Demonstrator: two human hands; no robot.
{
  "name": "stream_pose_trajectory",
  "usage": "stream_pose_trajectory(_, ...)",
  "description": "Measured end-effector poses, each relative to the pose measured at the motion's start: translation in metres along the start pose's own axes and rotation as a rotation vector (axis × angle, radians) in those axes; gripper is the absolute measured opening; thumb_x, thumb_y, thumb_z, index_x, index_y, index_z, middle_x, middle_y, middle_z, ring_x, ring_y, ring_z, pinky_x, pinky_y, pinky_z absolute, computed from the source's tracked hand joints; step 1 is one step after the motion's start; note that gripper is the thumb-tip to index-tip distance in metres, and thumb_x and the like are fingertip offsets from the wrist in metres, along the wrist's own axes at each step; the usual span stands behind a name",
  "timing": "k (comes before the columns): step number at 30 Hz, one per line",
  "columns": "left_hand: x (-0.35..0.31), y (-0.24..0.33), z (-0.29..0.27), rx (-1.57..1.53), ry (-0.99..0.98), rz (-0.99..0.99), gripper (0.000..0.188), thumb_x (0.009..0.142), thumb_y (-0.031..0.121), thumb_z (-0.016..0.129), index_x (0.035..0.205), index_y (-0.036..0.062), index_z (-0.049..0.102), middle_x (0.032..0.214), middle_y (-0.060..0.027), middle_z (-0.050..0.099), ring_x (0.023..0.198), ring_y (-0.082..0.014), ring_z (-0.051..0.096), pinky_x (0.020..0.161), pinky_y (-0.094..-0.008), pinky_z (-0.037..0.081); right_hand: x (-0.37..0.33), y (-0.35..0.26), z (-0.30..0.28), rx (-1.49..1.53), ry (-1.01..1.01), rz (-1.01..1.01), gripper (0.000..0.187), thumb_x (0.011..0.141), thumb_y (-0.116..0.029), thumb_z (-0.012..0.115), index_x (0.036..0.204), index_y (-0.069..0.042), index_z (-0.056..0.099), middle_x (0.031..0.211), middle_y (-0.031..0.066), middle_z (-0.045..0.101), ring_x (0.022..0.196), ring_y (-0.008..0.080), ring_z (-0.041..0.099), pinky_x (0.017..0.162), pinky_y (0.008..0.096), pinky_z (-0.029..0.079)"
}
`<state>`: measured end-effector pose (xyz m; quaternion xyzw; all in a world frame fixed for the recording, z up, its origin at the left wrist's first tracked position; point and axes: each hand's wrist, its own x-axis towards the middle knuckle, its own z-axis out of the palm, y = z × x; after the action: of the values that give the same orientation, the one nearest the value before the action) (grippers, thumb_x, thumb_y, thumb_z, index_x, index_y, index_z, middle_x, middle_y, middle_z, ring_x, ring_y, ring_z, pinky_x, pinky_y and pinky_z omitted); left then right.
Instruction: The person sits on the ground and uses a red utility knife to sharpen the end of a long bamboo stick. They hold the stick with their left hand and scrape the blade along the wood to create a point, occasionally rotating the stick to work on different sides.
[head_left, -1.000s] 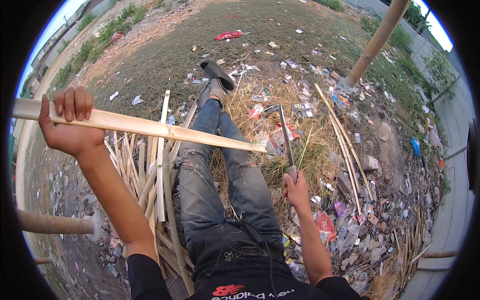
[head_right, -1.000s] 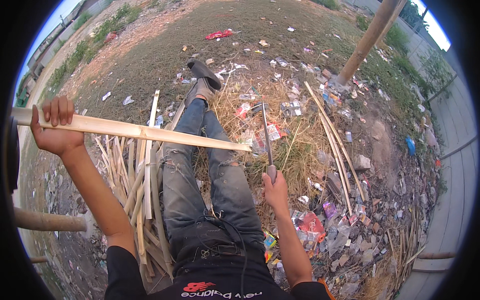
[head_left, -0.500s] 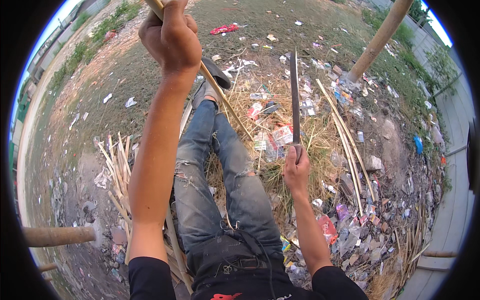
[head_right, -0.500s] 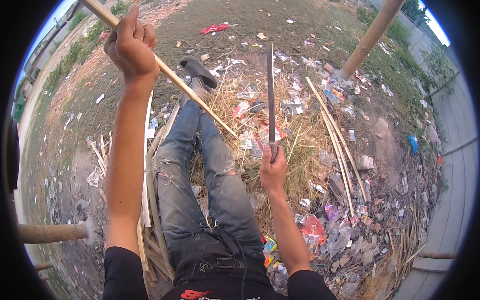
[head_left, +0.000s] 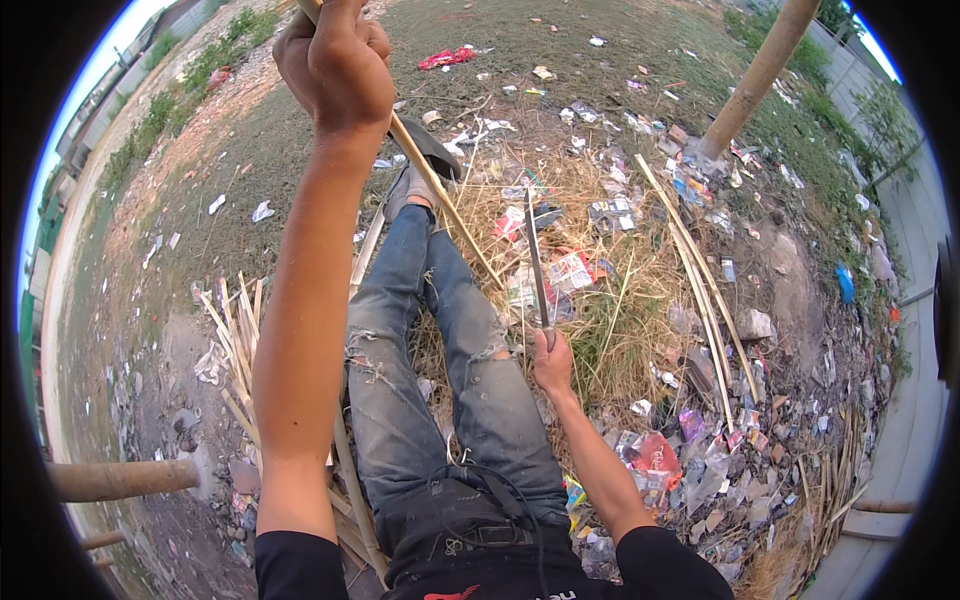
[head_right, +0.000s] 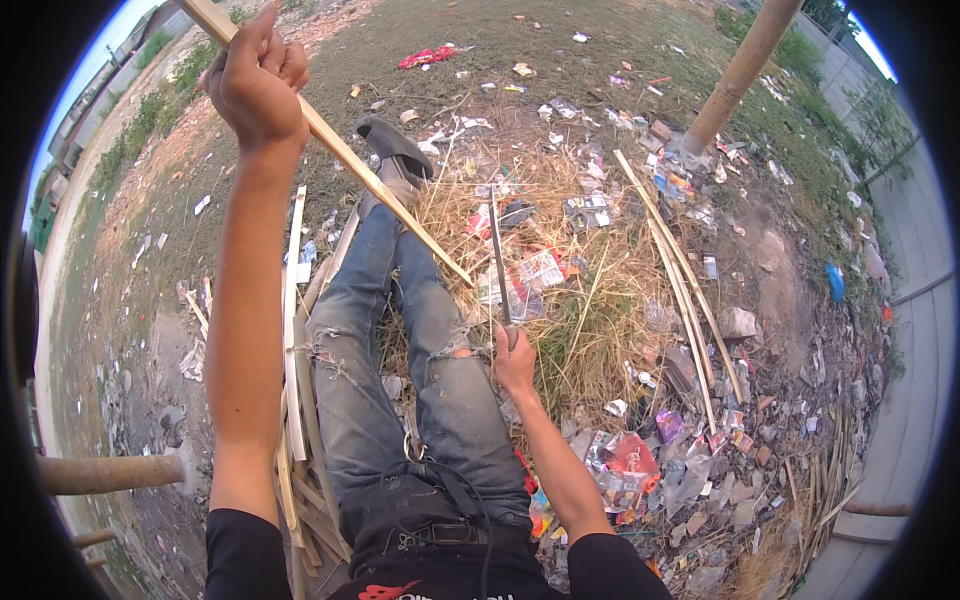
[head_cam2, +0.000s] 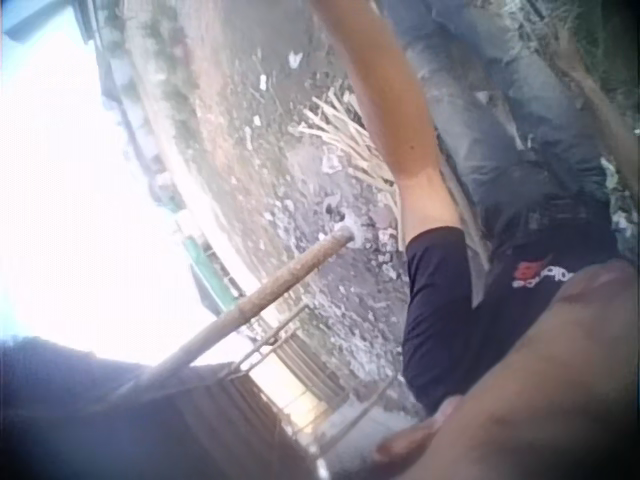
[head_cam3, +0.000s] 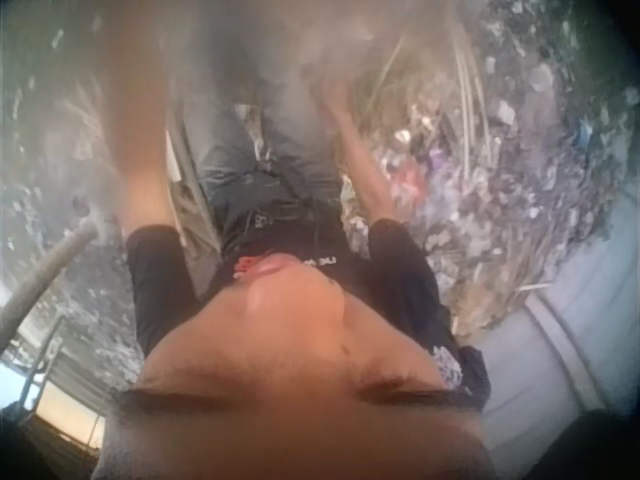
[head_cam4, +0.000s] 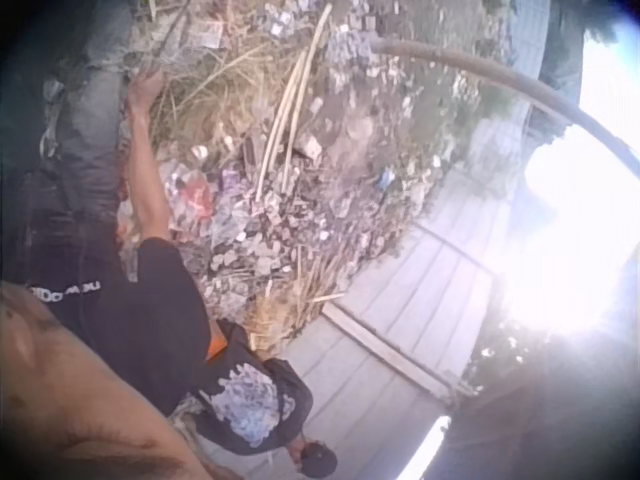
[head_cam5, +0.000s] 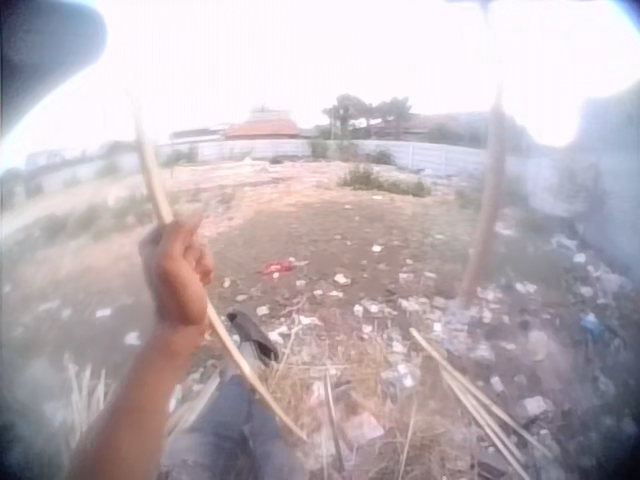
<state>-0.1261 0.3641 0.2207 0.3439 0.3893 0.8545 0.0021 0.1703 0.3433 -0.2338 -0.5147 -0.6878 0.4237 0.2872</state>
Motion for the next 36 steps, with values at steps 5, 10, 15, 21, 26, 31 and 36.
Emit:
stream_pose_trajectory(5, -0.004, 0.01, 0.012, -0.024, -0.083, 0.033, 0.035, 0.096, 0.019, 0.067, 0.07, 0.0125, 0.046, 0.059, 0.0029, 0.031, 0.046, -0.0088, 0.03, 0.046, -0.0286, 0.023, -0.013, 0.011, 0.003, 0.253, 0.108, -0.08, 0.04, 0.109, -0.041, 0.059, 0.098, -0.002, 0.059, 0.069, 0.0132, 0.055, 0.065, 0.0257, 0.057, 0.064, 0.0405, 0.047)
stream_pose_trajectory(10, -0.013, 0.006, -0.003, 0.0, -0.064, 0.044, 0.037, 0.097, 0.019, 0.067, 0.068, 0.0133, 0.044, 0.058, 0.0037, 0.03, 0.044, -0.009, 0.028, 0.044, -0.0282, 0.021, -0.016, 0.092, 0.013, -0.247, -0.291, 0.113, 0.054, 0.106, -0.05, 0.058, 0.095, 0.002, 0.07, 0.085, 0.0228, 0.072, 0.078, 0.0376, 0.068, 0.077, 0.0468, 0.052)
stream_pose_trajectory(15, -0.009, 0.006, -0.022, 0.008, -0.026, 0.037, 0.039, 0.097, 0.02, 0.067, 0.068, 0.0152, 0.042, 0.059, 0.0041, 0.031, 0.046, -0.0085, 0.03, 0.046, -0.0278, 0.021, -0.014, 0.017, -0.013, 0.054, -0.046, 0.063, 0.048, 0.106, -0.046, 0.062, 0.092, 0.001, 0.064, 0.072, 0.0169, 0.063, 0.067, 0.0356, 0.062, 0.067, 0.0463, 0.049)
stream_pose_trajectory(21, -0.003, 0.014, -0.038, -0.017, 0.037, -0.003, 0.036, 0.096, 0.017, 0.068, 0.07, 0.0157, 0.043, 0.058, 0.0058, 0.028, 0.046, -0.0083, 0.029, 0.045, -0.0282, 0.02, -0.026, 0.045, 0.009, 0.067, -0.144, 0.021, 0.05, 0.106, -0.048, 0.06, 0.092, 0.0, 0.061, 0.076, 0.0232, 0.067, 0.073, 0.0422, 0.066, 0.071, 0.0499, 0.051)
stream_pose_trajectory(26, -0.005, 0.029, -0.08, -0.016, 0.009, -0.053, 0.034, 0.1, 0.02, 0.064, 0.077, 0.0149, 0.039, 0.061, 0.0039, 0.03, 0.05, -0.0085, 0.028, 0.047, -0.0286, 0.02, -0.029, 0.072, 0.002, -0.145, -0.317, 0.255, 0.068, 0.098, -0.063, 0.06, 0.099, 0.004, 0.072, 0.092, 0.0308, 0.071, 0.095, 0.0511, 0.069, 0.086, 0.0564, 0.051)
stream_pose_trajectory(31, 0.004, 0.095, -0.157, -0.132, 0.064, -0.041, 0.035, 0.102, 0.021, 0.059, 0.075, 0.0162, 0.037, 0.061, 0.0028, 0.029, 0.053, -0.0106, 0.026, 0.05, -0.0284, 0.021, -0.077, 0.024, -0.065, 0.058, -0.192, 0.299, 0.054, 0.098, -0.052, 0.067, 0.092, 0.001, 0.07, 0.074, 0.0157, 0.066, 0.068, 0.0287, 0.063, 0.067, 0.0433, 0.049)
stream_pose_trajectory(36, 0.019, 0.23, -0.332, -0.342, -0.133, -0.074, 0.03, 0.092, 0.014, 0.064, 0.074, 0.0144, 0.04, 0.061, 0.0016, 0.032, 0.059, -0.0123, 0.031, 0.061, -0.0307, 0.028, -0.166, 0.028, -0.143, 0.155, 0.243, 0.084, 0.033, 0.099, -0.033, 0.073, 0.1, 0.0, 0.068, 0.07, 0.0033, 0.06, 0.062, 0.0113, 0.053, 0.058, 0.032, 0.043)
